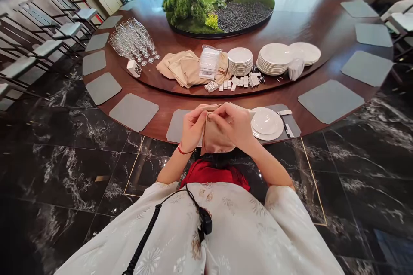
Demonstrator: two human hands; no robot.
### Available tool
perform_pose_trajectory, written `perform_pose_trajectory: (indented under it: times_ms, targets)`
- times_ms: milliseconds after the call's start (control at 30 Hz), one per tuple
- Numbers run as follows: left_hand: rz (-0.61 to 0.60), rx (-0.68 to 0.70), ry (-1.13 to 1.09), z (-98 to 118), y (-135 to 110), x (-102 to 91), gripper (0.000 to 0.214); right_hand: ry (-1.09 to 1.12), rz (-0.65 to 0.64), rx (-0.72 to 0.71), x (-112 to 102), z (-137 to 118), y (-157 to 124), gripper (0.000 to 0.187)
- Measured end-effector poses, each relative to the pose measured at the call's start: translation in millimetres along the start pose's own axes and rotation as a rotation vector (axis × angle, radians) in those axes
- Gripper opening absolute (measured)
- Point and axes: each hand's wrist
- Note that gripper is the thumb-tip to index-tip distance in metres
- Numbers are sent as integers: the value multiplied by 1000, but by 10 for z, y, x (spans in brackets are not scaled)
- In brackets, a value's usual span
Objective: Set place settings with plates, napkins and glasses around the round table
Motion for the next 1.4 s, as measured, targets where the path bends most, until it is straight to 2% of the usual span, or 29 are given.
perform_pose_trajectory:
  times_ms: [167,367,633,733,800,900,967,1067,1167,1233,1300,1400]
  targets:
    - [-141,165,153,-6,111,-370,47,-30,16,52,277,-20,158,26]
    - [-235,291,258,-56,249,-873,42,-16,31,106,653,-94,338,29]
    - [-235,319,407,-193,427,-1550,38,-40,40,146,1286,-32,614,39]
    - [-202,286,460,-251,468,-1764,41,-132,-5,163,1412,22,676,42]
    - [-135,244,481,-287,509,-1946,44,-212,-124,188,1371,54,697,43]
    - [35,179,510,-317,598,-2287,47,-342,-324,216,1139,89,717,42]
    - [145,156,515,-301,650,-2501,47,-413,-347,194,947,100,729,43]
    - [233,179,493,-199,687,-2688,43,-398,-237,125,752,97,755,45]
    - [300,251,466,-81,748,-2709,38,-238,-82,99,712,134,826,44]
    - [327,277,461,-80,871,-2694,37,-121,15,87,722,235,923,44]
    - [279,236,473,-189,1076,-2696,38,-51,82,80,716,417,1063,43]
    - [140,106,488,-538,1489,-2713,35,-55,135,109,641,794,1320,37]
Point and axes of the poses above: each hand's wrist, its own y-axis towards the middle knuckle, its own x-axis out of the palm, z = x × y, and after that the axes turned 15 degrees about y, right-handed
